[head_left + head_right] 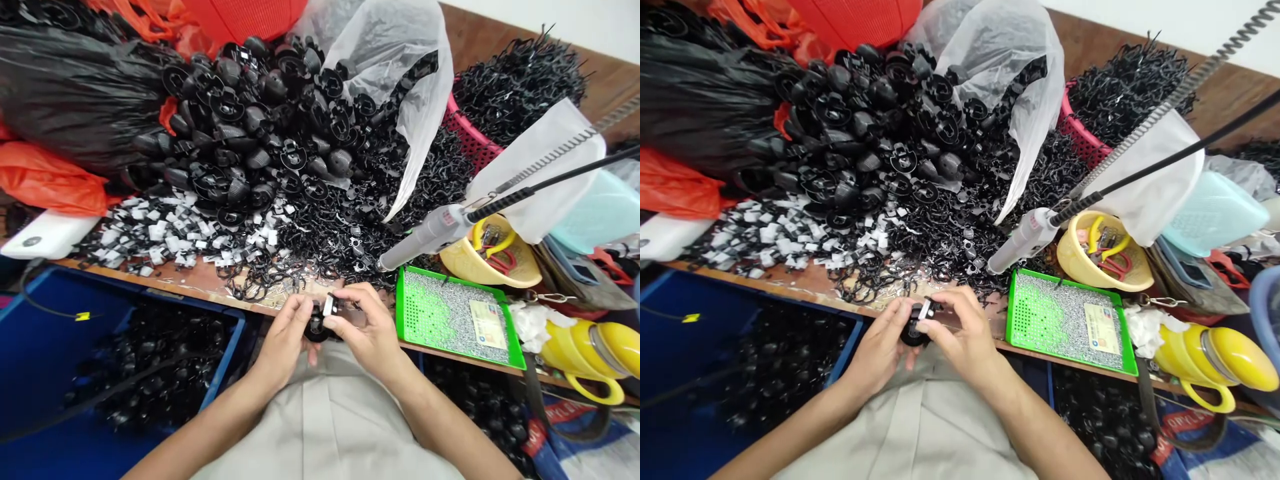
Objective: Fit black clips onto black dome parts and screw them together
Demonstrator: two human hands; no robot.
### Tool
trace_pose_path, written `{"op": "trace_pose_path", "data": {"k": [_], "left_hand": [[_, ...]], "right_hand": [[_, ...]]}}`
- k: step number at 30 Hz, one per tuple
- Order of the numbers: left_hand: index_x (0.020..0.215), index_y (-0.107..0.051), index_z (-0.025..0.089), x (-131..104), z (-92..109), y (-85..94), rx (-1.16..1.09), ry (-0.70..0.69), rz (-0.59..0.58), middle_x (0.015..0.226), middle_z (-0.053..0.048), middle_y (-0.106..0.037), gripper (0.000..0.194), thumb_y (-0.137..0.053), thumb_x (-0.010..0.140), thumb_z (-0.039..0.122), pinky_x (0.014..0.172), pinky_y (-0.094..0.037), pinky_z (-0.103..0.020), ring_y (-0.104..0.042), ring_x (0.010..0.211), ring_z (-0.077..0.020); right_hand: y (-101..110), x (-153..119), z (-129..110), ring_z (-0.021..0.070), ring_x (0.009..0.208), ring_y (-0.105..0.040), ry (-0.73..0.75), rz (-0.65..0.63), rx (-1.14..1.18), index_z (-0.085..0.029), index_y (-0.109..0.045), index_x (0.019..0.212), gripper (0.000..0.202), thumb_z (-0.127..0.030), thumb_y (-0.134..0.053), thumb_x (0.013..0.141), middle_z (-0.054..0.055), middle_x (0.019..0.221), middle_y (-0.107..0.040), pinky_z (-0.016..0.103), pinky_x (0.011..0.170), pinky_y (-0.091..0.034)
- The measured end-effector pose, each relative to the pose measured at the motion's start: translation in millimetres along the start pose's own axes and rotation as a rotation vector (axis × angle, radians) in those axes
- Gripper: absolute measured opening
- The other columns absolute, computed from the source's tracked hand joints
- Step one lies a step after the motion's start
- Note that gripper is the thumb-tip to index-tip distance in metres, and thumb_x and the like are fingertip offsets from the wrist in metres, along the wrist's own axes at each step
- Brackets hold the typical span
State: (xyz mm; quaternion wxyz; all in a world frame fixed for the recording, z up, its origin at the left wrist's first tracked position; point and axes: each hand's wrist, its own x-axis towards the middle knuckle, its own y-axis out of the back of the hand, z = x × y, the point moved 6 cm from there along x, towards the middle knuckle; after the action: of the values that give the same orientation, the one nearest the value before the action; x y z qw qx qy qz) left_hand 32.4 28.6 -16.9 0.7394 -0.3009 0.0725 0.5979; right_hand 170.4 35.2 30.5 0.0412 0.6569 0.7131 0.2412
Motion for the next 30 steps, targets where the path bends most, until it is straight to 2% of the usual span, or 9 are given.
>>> {"op": "trace_pose_path", "data": {"k": [4,8,12,15,18,22,24,27,30], "left_hand": [[0.091,-0.049,0.022,3.0,-2.8,0.4,0.156,-0.051,-0.077,0.07,0.005,-0.051,0.03,-0.051,0.089,0.051,0.035,-0.036,-0.018,-0.045,0.043,-0.0067],[0.1,-0.05,0.022,-3.8,-1.7,4.2,0.302,-0.047,-0.237,0.082,0.003,-0.054,0.02,-0.058,0.086,0.035,0.041,-0.04,-0.019,-0.049,0.048,-0.0062],[0.098,-0.05,0.022,-13.1,-7.3,16.5,0.4,0.103,-0.306,0.078,0.004,-0.056,0.014,-0.054,0.086,0.029,0.041,-0.041,-0.019,-0.048,0.041,-0.0051],[0.095,-0.048,0.021,-17.4,-15.5,26.8,0.39,0.218,-0.265,0.067,0.006,-0.054,0.012,-0.05,0.085,0.027,0.034,-0.035,-0.017,-0.048,0.037,-0.0066],[0.092,-0.048,0.02,-17.1,-16.7,33.3,0.292,0.218,-0.181,0.065,0.005,-0.053,0.012,-0.051,0.08,0.022,0.03,-0.029,-0.014,-0.049,0.039,-0.0075],[0.091,-0.05,0.02,-11.3,-4.0,39.4,0.154,0.102,-0.079,0.077,0.003,-0.057,0.015,-0.058,0.08,0.027,0.033,-0.037,-0.016,-0.055,0.045,-0.0081],[0.093,-0.051,0.02,-7.6,3.8,45.2,0.1,0.053,-0.014,0.076,0.003,-0.057,0.018,-0.06,0.081,0.03,0.034,-0.04,-0.017,-0.056,0.047,-0.009],[0.1,-0.05,0.021,-3.0,12.4,54.6,0.058,-0.005,0.059,0.074,0.004,-0.057,0.025,-0.063,0.081,0.032,0.035,-0.042,-0.017,-0.057,0.048,-0.0101],[0.102,-0.05,0.021,-0.6,15.4,60.2,0.05,-0.026,0.086,0.079,0.002,-0.061,0.031,-0.067,0.078,0.032,0.035,-0.043,-0.018,-0.058,0.049,-0.0101]], "right_hand": [[-9.5,-6.3,-4.5,0.0197,0.097,-0.057,-0.062,-0.243,-0.011,-0.022,-0.062,0.109,0.028,-0.03,-0.07,0.083,0.006,0.102,-0.059,0.035,0.084,-0.05],[-18.1,-16.8,-5.3,0.0237,0.098,-0.055,-0.017,-0.278,-0.223,-0.019,-0.061,0.113,0.028,-0.021,-0.064,0.085,0.01,0.101,-0.06,0.041,0.085,-0.049],[-35.3,-29.7,-2.1,0.0256,0.1,-0.056,-0.002,-0.371,-0.313,-0.018,-0.058,0.12,0.034,-0.019,-0.06,0.086,0.011,0.103,-0.061,0.045,0.087,-0.048],[-40.9,-27.1,0.8,0.0219,0.096,-0.059,-0.02,-0.418,-0.165,-0.02,-0.06,0.119,0.035,-0.028,-0.065,0.086,0.009,0.103,-0.061,0.039,0.085,-0.051],[-40.0,-9.4,9.7,0.0174,0.091,-0.062,-0.06,-0.462,-0.038,-0.024,-0.06,0.119,0.034,-0.035,-0.064,0.087,0.006,0.105,-0.062,0.031,0.081,-0.053],[-26.8,20.4,33.0,0.0201,0.091,-0.061,-0.168,-0.252,-0.419,-0.018,-0.063,0.107,0.021,-0.023,-0.047,0.095,0.01,0.101,-0.061,0.034,0.085,-0.049],[-30.5,23.2,40.7,0.0213,0.086,-0.06,-0.201,-0.274,-0.595,-0.017,-0.063,0.095,0.017,-0.021,-0.046,0.094,0.011,0.096,-0.061,0.035,0.081,-0.048],[-37.1,18.5,43.0,0.019,0.079,-0.059,-0.185,-0.333,-0.579,-0.018,-0.059,0.085,0.01,-0.022,-0.052,0.091,0.007,0.087,-0.061,0.03,0.074,-0.046],[-29.7,18.2,39.7,0.0168,0.077,-0.058,-0.148,-0.28,-0.497,-0.019,-0.058,0.082,0.011,-0.021,-0.052,0.091,0.004,0.083,-0.06,0.028,0.074,-0.046]]}}
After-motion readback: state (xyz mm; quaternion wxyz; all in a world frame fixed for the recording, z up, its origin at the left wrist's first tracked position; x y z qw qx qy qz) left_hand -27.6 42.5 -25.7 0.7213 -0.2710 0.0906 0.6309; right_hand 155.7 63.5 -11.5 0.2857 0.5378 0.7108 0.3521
